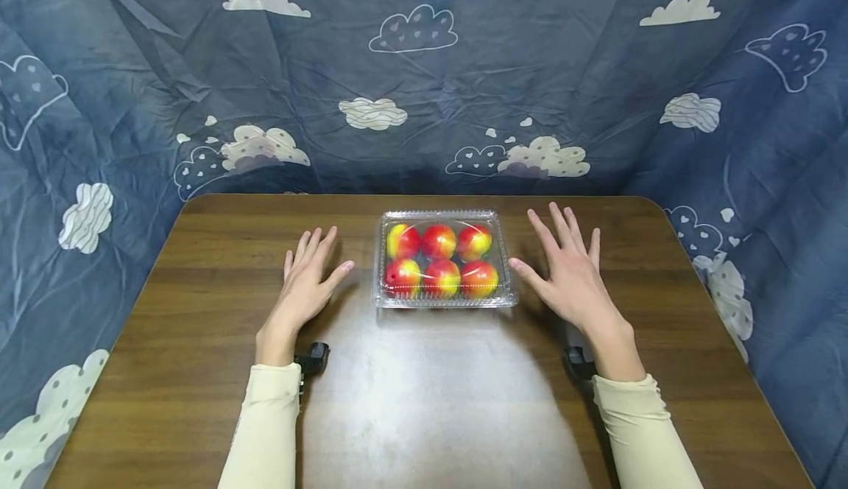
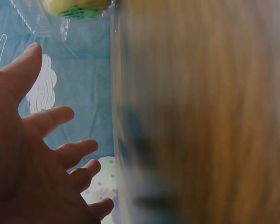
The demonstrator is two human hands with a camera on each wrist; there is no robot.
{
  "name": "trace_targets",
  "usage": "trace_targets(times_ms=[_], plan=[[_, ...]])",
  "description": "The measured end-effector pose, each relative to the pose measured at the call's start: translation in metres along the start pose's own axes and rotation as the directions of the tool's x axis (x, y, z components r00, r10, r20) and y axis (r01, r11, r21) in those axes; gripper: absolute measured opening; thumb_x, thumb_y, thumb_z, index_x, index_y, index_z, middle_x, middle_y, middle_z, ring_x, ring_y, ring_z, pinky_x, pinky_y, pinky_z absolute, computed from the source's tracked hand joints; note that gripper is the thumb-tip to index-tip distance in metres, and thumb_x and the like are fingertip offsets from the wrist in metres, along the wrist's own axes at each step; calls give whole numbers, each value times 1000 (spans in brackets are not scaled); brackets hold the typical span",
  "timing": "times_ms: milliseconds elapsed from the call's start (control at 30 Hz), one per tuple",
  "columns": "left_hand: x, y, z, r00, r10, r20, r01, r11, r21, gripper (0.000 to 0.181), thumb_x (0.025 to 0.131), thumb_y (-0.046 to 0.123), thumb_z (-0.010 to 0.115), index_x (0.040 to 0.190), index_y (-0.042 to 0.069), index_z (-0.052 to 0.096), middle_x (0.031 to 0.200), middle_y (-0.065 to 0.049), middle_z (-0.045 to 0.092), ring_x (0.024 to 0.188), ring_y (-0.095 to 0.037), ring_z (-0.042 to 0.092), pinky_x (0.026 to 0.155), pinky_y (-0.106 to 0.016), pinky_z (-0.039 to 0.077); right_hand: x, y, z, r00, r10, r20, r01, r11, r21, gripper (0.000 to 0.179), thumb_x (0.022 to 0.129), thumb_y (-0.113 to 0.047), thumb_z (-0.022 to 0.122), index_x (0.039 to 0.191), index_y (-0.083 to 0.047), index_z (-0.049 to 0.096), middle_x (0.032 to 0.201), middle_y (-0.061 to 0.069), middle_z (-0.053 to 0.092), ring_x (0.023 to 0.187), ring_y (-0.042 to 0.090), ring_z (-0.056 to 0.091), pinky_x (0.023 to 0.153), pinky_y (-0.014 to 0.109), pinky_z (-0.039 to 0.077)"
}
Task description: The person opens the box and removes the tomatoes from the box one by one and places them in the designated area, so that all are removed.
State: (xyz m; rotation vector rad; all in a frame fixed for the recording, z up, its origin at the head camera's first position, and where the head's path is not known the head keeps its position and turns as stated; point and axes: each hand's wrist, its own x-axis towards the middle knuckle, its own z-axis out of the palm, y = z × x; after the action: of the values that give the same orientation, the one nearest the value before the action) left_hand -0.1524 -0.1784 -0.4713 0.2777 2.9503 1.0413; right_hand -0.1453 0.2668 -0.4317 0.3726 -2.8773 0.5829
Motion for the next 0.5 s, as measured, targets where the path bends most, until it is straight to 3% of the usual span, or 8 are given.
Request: trace_targets(times_ms=[500], plan=[[-2, 14, 21, 999, -16, -29, 12, 991, -132, 77, 107, 41, 59, 168, 10, 25, 172, -20, 25, 163, -39, 9, 132, -61, 0, 13, -40, 12, 995, -95, 12, 94, 994, 52, 94, 92, -65, 70, 168, -33, 26, 177, 12, 15, 164, 39, 6, 122, 80, -3]])
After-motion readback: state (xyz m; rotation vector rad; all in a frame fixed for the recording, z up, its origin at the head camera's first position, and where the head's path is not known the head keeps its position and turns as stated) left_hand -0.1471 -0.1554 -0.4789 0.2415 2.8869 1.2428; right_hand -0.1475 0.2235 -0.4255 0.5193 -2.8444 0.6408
